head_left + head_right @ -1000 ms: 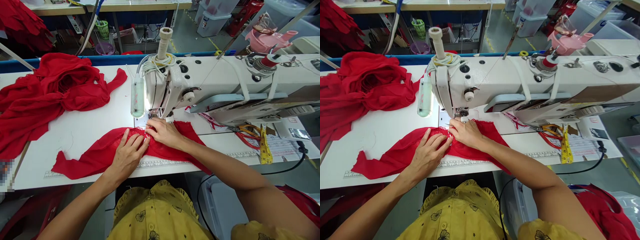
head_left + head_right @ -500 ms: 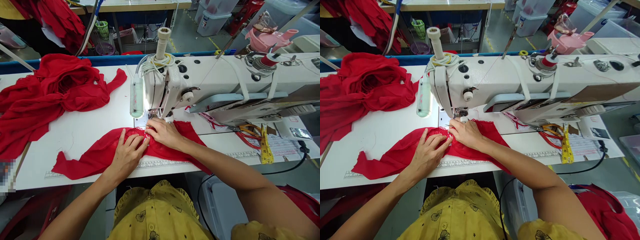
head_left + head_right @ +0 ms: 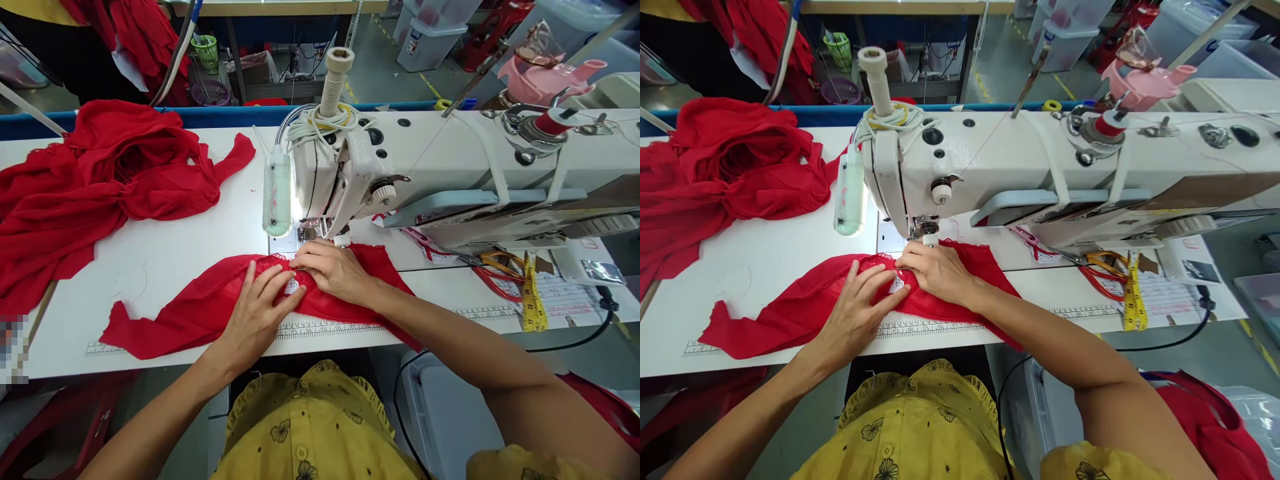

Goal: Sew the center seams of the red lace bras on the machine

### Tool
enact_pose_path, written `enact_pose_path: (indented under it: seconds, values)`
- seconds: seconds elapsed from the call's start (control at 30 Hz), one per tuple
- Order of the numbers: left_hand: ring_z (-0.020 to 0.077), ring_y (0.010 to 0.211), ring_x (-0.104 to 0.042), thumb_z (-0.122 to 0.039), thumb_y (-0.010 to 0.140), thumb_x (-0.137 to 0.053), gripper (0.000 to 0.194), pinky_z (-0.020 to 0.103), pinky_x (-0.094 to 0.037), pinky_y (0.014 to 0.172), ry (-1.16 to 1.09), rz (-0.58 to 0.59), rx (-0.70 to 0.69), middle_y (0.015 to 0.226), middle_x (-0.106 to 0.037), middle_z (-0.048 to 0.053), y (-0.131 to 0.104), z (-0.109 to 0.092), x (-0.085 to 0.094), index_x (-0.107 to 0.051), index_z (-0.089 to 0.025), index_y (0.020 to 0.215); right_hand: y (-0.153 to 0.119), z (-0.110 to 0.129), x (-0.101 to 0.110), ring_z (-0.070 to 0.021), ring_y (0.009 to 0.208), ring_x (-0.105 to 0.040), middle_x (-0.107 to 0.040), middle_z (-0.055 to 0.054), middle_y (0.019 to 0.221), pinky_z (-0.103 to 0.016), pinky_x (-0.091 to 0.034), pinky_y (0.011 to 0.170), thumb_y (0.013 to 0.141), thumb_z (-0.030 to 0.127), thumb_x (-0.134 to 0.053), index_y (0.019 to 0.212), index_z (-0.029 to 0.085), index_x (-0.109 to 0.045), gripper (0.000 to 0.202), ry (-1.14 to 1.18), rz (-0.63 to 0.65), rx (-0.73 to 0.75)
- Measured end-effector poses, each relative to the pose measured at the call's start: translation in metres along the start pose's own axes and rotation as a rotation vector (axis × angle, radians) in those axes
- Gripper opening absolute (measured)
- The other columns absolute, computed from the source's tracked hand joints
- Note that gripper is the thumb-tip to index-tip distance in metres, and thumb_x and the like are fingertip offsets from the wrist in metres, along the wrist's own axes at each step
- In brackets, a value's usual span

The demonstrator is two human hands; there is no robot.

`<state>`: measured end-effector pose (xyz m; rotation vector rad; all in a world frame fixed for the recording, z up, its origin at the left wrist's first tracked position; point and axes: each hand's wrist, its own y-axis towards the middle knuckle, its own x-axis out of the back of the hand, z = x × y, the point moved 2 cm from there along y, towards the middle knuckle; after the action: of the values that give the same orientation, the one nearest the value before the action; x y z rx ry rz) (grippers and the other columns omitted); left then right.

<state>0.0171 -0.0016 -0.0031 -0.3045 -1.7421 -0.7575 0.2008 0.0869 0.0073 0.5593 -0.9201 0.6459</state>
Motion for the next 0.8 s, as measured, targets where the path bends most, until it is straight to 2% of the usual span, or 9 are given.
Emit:
enact_pose_path:
  seconds: [0.07,0.2,0.3,0.4,0.5,0.67,0.8]
  values:
    - [0.0296,0.136,-0.046,0.009,0.083,-0.04,0.061,0.068,-0.028,0.118,-0.061,0.021,-0.031,0.132,-0.06,0.013,-0.004,-0.002,0.0,-0.057,-0.018,0.136,0.0,-0.004,0.003,-0.0179,0.096,-0.061,-0.069,-0.004,0.111,-0.031,-0.047,0.08,0.097,0.013,-0.044,0.113,0.023,-0.071,0.032,0.05,0.028,-0.008]
    - [0.0276,0.132,-0.049,0.011,0.081,-0.04,0.067,0.069,-0.027,0.118,-0.118,0.047,0.003,0.128,-0.061,0.011,-0.009,-0.004,-0.002,-0.055,-0.02,0.139,-0.001,-0.007,0.014,-0.019,0.098,-0.062,-0.065,-0.004,0.124,-0.033,-0.048,0.081,0.098,0.034,-0.056,0.122,0.027,-0.069,0.028,0.11,0.147,-0.026]
    - [0.0274,0.132,-0.048,0.01,0.081,-0.042,0.07,0.07,-0.023,0.119,-0.133,0.048,0.003,0.126,-0.061,0.009,-0.012,-0.005,-0.001,-0.053,-0.024,0.141,-0.003,-0.007,0.02,-0.0212,0.1,-0.062,-0.061,-0.004,0.131,-0.034,-0.049,0.079,0.089,0.045,-0.07,0.129,0.03,-0.065,0.043,0.118,0.23,-0.042]
    - [0.0254,0.128,-0.051,0.009,0.083,-0.041,0.071,0.068,-0.025,0.119,-0.159,0.084,-0.039,0.123,-0.063,0.009,-0.016,-0.008,0.002,-0.049,-0.024,0.145,-0.005,-0.006,0.021,-0.0231,0.103,-0.06,-0.059,-0.005,0.133,-0.037,-0.05,0.08,0.081,0.052,-0.076,0.133,0.03,-0.061,0.058,0.1,0.233,-0.041]
    - [0.0235,0.125,-0.054,0.008,0.086,-0.042,0.063,0.067,-0.026,0.119,-0.244,0.09,-0.064,0.122,-0.064,0.008,-0.014,-0.006,0.008,-0.052,-0.023,0.14,-0.008,-0.004,0.019,-0.0257,0.106,-0.058,-0.057,-0.007,0.136,-0.041,-0.051,0.083,0.077,0.058,-0.077,0.135,0.029,-0.058,0.068,0.065,0.218,-0.021]
    - [0.022,0.122,-0.057,-0.007,0.096,-0.05,0.031,0.06,-0.032,0.119,-0.304,0.01,-0.046,0.121,-0.064,0.012,-0.005,0.008,0.011,-0.059,-0.015,0.124,-0.011,-0.002,0.017,-0.0295,0.111,-0.054,-0.055,-0.008,0.138,-0.043,-0.051,0.083,0.076,0.057,-0.079,0.135,0.029,-0.057,0.07,0.033,0.228,-0.019]
    - [0.0249,0.133,-0.051,-0.012,0.099,-0.048,0.033,0.06,-0.031,0.12,-0.26,0.086,-0.015,0.134,-0.059,0.014,-0.011,0.019,0.007,-0.057,-0.017,0.129,-0.011,-0.002,0.016,-0.0294,0.112,-0.053,-0.055,-0.008,0.137,-0.044,-0.051,0.084,0.076,0.056,-0.079,0.136,0.029,-0.056,0.069,0.036,0.219,-0.006]
